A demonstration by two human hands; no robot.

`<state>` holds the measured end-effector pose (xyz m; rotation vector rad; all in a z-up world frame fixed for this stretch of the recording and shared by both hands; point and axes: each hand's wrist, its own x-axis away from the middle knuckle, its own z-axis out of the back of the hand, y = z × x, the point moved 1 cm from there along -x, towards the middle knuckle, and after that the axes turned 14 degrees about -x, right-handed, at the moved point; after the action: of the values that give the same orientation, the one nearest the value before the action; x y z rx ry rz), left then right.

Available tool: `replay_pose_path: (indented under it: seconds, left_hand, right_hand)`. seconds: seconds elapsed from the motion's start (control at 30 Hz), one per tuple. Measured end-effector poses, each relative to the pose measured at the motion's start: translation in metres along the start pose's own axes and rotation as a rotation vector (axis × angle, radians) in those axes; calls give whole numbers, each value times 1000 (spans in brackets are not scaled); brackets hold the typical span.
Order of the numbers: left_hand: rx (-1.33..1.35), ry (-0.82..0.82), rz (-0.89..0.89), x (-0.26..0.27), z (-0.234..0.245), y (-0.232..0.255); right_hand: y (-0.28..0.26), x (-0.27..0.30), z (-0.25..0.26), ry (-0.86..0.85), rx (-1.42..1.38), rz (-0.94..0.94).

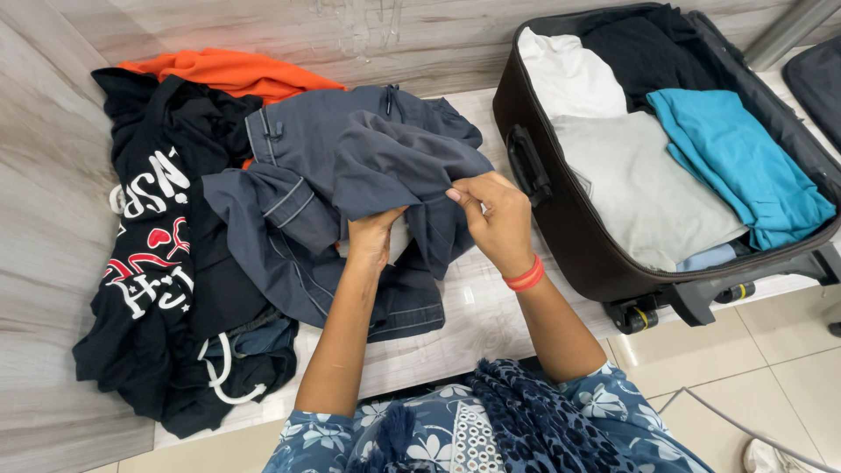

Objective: The person folds several garments by hand on a tiled floor next to an open suitcase. They handle an orange hoodie, a black graphic t-shirt, dark gray pants, a teal button-up shirt, a black sweater, and a white button-up shirt, folding each item and placing it into the suitcase.

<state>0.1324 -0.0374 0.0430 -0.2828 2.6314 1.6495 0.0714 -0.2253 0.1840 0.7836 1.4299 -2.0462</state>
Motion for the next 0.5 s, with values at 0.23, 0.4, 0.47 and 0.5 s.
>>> replay_pose_path:
  seconds: [0.23,0.4,0.47,0.5]
  left_hand:
    - [149,16,59,-4,30,-15]
    - [-227,-159,46,17,54,-16]
    - [-391,-163,74,30,57,-11]
    - [-431,-150,122,37,56,-5]
  right_hand:
    - [22,1,15,282,-512,-170]
    - [26,-7,49,472,-413,62]
    - [27,-10,54,511,-279,106]
    - [28,-11,53,521,-156,137]
